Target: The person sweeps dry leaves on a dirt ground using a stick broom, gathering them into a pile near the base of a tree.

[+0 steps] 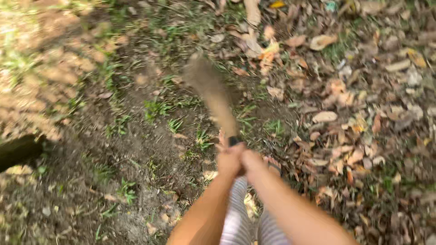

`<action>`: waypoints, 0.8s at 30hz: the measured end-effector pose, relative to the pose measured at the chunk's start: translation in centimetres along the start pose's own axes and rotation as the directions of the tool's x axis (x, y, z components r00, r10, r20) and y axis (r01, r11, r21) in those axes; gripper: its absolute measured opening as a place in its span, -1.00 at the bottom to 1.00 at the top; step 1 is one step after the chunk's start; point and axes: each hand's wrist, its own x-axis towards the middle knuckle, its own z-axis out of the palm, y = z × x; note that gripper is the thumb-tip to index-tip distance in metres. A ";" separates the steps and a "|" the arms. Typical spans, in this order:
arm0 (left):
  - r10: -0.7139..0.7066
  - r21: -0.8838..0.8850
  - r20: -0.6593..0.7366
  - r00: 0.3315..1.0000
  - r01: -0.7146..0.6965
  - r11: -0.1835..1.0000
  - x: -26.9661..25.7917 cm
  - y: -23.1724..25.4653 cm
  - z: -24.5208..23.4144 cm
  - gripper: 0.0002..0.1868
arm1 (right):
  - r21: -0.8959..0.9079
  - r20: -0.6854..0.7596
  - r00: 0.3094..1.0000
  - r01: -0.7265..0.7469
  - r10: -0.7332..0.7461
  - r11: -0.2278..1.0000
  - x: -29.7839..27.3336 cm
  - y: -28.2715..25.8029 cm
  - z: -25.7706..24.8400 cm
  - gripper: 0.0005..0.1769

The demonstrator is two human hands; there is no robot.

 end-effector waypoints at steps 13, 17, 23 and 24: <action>0.291 0.033 0.696 0.657 -0.434 0.900 -1.5 8.0 -7.4 -0.04 | 0.439 -0.127 0.911 0.406 -0.392 0.802 -7.7 2.0 2.8 -0.60; 0.051 -0.087 0.434 0.899 -0.015 0.996 -1.5 6.3 -19.5 -0.08 | 0.180 0.013 0.993 0.115 -0.120 0.977 -10.9 3.3 14.2 -0.64; -0.331 -0.415 0.034 0.943 0.314 0.854 4.8 9.6 -18.8 -0.15 | 0.045 0.334 0.938 0.079 -0.090 0.996 -3.8 -4.3 19.5 -0.59; -0.369 -0.432 0.033 0.929 0.346 0.833 6.7 9.9 -16.4 -0.11 | 0.083 0.273 0.960 0.044 -0.065 0.996 -1.5 -6.4 18.0 -0.61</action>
